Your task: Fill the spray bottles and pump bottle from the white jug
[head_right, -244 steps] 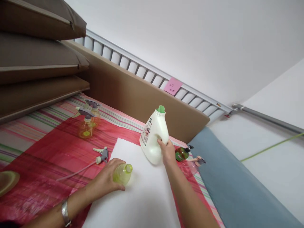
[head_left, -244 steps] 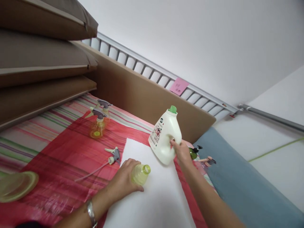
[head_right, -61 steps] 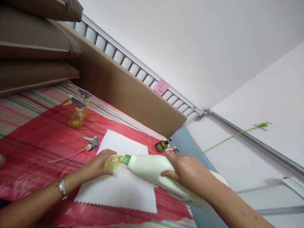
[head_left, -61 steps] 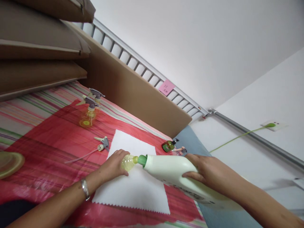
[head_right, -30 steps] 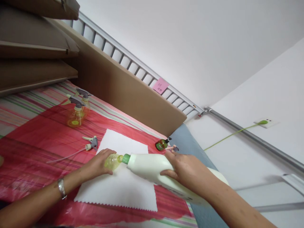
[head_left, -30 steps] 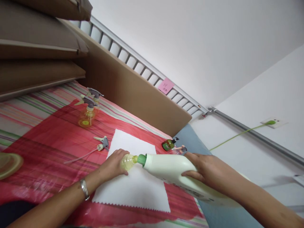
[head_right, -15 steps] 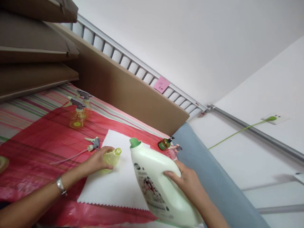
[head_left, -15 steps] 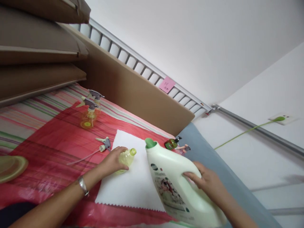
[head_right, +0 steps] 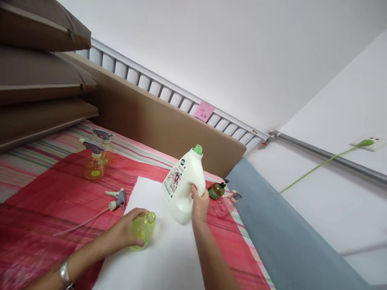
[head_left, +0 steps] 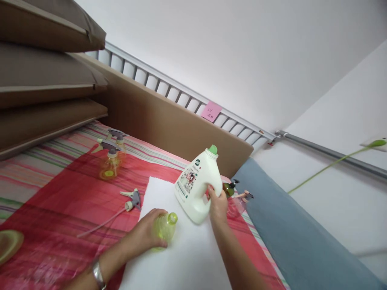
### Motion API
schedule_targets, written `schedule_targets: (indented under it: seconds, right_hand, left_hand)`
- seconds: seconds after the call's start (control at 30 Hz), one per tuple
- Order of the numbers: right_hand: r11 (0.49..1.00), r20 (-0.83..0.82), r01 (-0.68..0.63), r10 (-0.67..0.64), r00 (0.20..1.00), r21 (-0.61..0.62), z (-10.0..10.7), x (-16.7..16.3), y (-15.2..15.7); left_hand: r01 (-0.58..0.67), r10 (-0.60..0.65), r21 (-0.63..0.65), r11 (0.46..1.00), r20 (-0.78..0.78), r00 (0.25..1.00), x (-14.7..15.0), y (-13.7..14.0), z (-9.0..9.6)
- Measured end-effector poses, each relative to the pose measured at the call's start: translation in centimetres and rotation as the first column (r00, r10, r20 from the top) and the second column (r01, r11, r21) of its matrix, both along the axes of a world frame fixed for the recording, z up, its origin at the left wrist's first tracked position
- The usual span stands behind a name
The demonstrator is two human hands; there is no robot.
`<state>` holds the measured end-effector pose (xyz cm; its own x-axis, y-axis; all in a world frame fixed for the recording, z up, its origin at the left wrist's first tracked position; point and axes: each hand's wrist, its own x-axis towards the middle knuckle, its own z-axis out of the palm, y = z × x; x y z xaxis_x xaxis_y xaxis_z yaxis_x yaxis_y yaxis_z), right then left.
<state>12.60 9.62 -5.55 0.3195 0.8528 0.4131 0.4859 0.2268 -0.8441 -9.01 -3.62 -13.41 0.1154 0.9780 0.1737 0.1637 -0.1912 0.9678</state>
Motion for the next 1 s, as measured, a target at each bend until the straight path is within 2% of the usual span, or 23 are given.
schedule_targets:
  seconds: [0.2,0.37,0.5,0.6,0.67,0.7,0.73,0.77,0.83,0.9,0.93,1.0]
  right_hand:
    - [0.993,0.018,0.077,-0.076,0.997,-0.086,-3.5,-4.2,3.7]
    - [0.989,0.084,-0.002,0.014,0.996,-0.151,-4.5,-4.2,3.7]
    - [0.981,0.135,-0.095,0.118,0.984,-0.170,-3.4,-2.1,1.7]
    - [0.991,0.159,-0.106,0.119,0.980,-0.085,-1.3,-1.1,-0.4]
    - [0.966,0.171,-0.223,0.245,0.954,-0.134,0.4,-1.6,-1.5]
    - [0.922,0.171,-0.320,0.359,0.918,-0.217,1.2,-2.4,-2.0]
    - [0.844,0.157,-0.423,0.491,0.857,-0.330,1.9,-3.5,-2.3]
    - [0.740,0.130,-0.503,0.610,0.782,-0.447,2.4,-4.8,-2.5]
    - [0.546,0.070,-0.577,0.761,0.645,-0.607,2.4,-7.9,-2.7]
    - [0.391,0.023,-0.580,0.842,0.539,-0.715,1.3,-11.2,-2.7]
    - [0.336,0.013,-0.561,0.865,0.501,-0.757,0.4,-12.9,-2.5]
    - [0.288,0.035,-0.497,0.888,0.458,-0.819,-1.6,-16.0,-2.0]
  left_hand:
    - [0.022,-0.024,-0.025,0.999,-0.071,0.997,0.0,-0.2,-0.8]
    - [0.026,-0.031,-0.038,0.999,-0.117,0.993,0.0,-0.4,-0.6]
    - [0.020,-0.025,-0.041,0.999,-0.137,0.990,0.0,-0.3,-0.7]
    - [0.034,-0.034,-0.004,0.999,-0.144,0.989,0.0,-0.3,-1.0]
    - [0.036,-0.033,0.013,0.999,-0.160,0.987,0.1,-0.5,-1.0]
    - [0.034,-0.031,0.015,0.999,-0.171,0.985,0.1,-0.6,-0.8]
    - [0.032,-0.029,0.013,0.999,-0.183,0.983,0.0,-0.8,-0.6]
    - [0.031,-0.028,0.009,0.999,-0.195,0.980,0.0,-1.0,-0.3]
    - [0.036,-0.038,-0.014,0.999,-0.224,0.974,-0.2,-1.4,0.4]
    - [0.042,-0.054,-0.051,0.998,-0.260,0.964,-0.4,-1.9,1.0]
    - [0.043,-0.059,-0.064,0.997,-0.278,0.959,-0.5,-2.1,1.2]
    - [0.049,-0.066,-0.065,0.997,-0.307,0.949,-0.7,-2.3,1.6]
